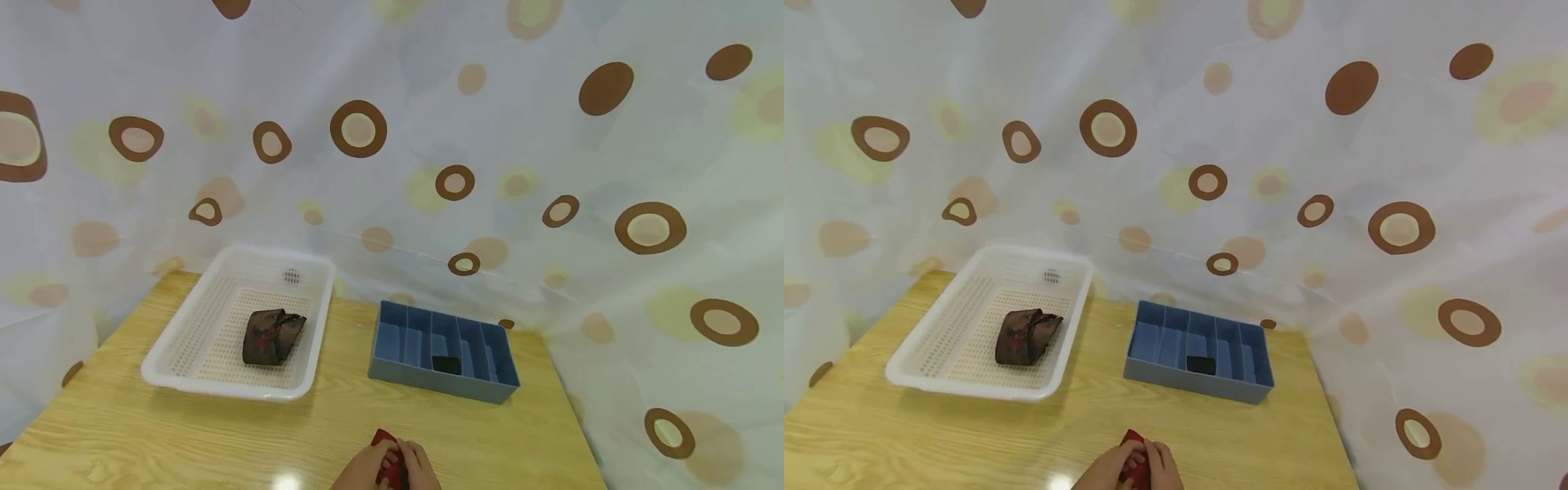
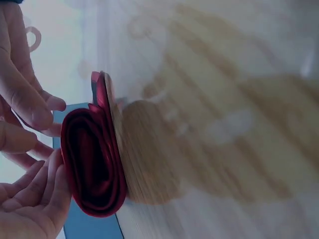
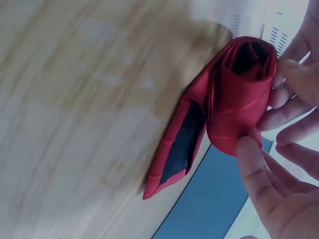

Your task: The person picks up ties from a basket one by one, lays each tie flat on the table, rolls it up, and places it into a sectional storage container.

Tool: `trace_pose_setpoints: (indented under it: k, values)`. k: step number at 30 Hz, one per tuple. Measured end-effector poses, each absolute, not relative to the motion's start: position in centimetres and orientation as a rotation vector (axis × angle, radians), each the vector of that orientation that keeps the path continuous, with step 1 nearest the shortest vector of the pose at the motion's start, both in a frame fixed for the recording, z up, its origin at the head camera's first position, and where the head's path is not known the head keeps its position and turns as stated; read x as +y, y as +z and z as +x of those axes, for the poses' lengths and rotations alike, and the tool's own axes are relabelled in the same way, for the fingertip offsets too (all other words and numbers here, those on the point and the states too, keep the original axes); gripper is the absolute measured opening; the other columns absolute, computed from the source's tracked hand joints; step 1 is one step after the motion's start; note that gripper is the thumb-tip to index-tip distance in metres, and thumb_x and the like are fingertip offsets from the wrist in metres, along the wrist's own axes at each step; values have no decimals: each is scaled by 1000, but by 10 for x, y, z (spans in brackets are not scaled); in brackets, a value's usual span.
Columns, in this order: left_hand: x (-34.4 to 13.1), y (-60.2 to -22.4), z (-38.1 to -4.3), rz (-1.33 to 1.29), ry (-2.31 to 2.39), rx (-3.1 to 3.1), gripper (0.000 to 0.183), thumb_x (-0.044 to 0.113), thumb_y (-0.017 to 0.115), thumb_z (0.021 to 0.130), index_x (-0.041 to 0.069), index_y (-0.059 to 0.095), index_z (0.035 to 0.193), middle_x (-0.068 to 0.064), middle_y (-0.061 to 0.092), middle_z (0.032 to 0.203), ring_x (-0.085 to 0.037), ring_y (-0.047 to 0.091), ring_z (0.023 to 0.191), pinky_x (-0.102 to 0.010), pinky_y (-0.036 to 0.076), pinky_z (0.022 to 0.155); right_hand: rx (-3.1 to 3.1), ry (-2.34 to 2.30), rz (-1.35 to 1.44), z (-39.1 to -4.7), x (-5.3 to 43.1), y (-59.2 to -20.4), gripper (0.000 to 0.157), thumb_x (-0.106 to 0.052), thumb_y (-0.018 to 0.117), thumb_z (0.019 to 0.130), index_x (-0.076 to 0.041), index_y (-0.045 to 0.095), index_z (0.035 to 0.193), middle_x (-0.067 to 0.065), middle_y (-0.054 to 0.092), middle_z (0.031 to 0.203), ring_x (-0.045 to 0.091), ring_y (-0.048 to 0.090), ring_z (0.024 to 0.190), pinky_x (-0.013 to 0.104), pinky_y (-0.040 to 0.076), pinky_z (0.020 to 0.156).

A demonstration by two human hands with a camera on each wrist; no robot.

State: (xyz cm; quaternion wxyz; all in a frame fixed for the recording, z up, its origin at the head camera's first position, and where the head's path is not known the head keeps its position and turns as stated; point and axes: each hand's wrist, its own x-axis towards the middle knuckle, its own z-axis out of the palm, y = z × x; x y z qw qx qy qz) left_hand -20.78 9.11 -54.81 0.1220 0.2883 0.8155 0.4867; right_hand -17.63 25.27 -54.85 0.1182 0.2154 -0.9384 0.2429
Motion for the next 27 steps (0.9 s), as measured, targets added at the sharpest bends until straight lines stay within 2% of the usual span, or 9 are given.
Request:
trace_pose_setpoints:
  k: [5,11,14,21,24,27]
  values:
    - [83,-554,-209,797,1669,2197,34,-5,53,84,4,51,116,-9,61,102,-7,58,87,-20,50,74,-2822,628,596,-175,247,-541,42,-13,74,76,11,61,107,18,54,110,32,58,92,31,53,72]
    - [69,-558,-211,513,1690,2341,35,0,54,86,-3,49,121,-11,56,105,-21,56,92,-31,49,74,-2942,782,396,-177,244,-539,27,-4,74,74,10,64,95,13,47,105,28,60,83,29,54,67]
    - [65,-557,-213,452,1686,2303,39,2,56,86,-5,47,124,-13,58,106,-22,57,90,-32,49,73,-2938,951,321,-179,244,-539,23,3,74,72,6,62,91,11,44,103,27,62,80,28,54,65]
    - [68,-548,-205,586,1700,2446,34,-4,58,82,0,55,116,-9,57,104,-12,55,85,-23,48,71,-2879,976,354,-181,242,-543,21,7,74,67,3,59,81,12,50,99,26,62,78,25,53,63]
    - [72,-542,-202,686,1649,2461,31,-4,57,83,2,58,113,-9,56,105,-11,54,84,-22,48,70,-2898,917,359,-181,242,-543,17,2,75,67,2,62,78,13,51,101,23,59,76,26,51,63]
    - [78,-539,-201,833,1515,2516,28,-1,57,84,4,61,112,-8,55,106,-14,55,88,-23,49,74,-2953,785,372,-183,245,-543,17,-9,78,69,0,67,79,13,54,99,25,56,76,28,49,65]
